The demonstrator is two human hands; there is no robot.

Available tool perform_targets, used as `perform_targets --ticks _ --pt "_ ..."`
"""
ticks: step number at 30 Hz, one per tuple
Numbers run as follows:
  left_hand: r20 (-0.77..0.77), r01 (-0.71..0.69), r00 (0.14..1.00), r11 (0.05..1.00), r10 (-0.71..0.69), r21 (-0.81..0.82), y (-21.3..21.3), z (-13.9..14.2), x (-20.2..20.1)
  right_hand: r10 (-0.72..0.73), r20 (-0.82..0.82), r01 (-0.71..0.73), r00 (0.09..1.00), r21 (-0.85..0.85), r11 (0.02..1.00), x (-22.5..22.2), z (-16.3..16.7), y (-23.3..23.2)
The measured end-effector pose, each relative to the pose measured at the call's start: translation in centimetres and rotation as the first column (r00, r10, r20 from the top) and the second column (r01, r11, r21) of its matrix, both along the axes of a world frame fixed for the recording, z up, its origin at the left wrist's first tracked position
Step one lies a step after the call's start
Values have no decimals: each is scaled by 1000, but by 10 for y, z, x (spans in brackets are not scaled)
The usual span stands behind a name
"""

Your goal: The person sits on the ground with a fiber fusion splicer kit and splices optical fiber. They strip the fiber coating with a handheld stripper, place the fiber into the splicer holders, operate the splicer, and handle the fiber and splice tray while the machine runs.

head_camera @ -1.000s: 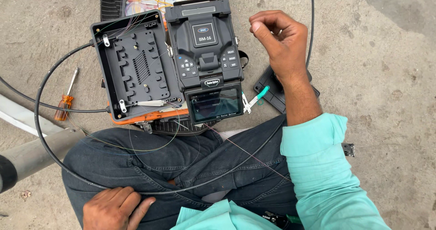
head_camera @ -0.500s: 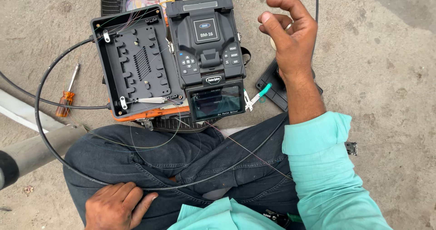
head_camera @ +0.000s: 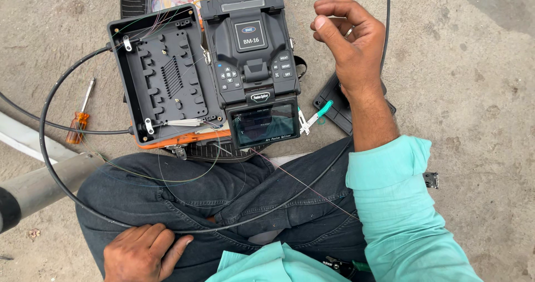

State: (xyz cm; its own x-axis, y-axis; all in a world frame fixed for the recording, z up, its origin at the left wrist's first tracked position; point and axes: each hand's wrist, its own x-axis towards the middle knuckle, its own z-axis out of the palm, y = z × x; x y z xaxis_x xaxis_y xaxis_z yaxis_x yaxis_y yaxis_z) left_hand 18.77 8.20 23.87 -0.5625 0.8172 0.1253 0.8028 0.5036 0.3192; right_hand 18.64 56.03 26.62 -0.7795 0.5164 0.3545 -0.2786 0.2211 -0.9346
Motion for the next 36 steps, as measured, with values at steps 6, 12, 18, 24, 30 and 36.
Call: perform_targets --ticks 6,12,18,24,30,36 --pt "32 7 999 999 -8 31 -10 -3 -1 116 38 -117 993 19 993 -1 2 -4" --pt "63 160 982 960 -178 229 37 35 27 186 54 -188 981 42 981 -3 -2 -4" --pt "140 239 948 929 -287 284 139 59 32 293 -1 -292 956 -35 956 -3 0 -4" --pt "41 227 969 947 -242 228 178 57 29 340 -4 -339 941 -81 937 0 -2 -5" --pt "1 222 974 954 -227 199 179 44 32 362 -5 -362 932 -74 929 1 -6 1" --pt "18 207 977 962 -213 179 179 38 32 347 2 -346 938 -33 938 -1 -7 1"
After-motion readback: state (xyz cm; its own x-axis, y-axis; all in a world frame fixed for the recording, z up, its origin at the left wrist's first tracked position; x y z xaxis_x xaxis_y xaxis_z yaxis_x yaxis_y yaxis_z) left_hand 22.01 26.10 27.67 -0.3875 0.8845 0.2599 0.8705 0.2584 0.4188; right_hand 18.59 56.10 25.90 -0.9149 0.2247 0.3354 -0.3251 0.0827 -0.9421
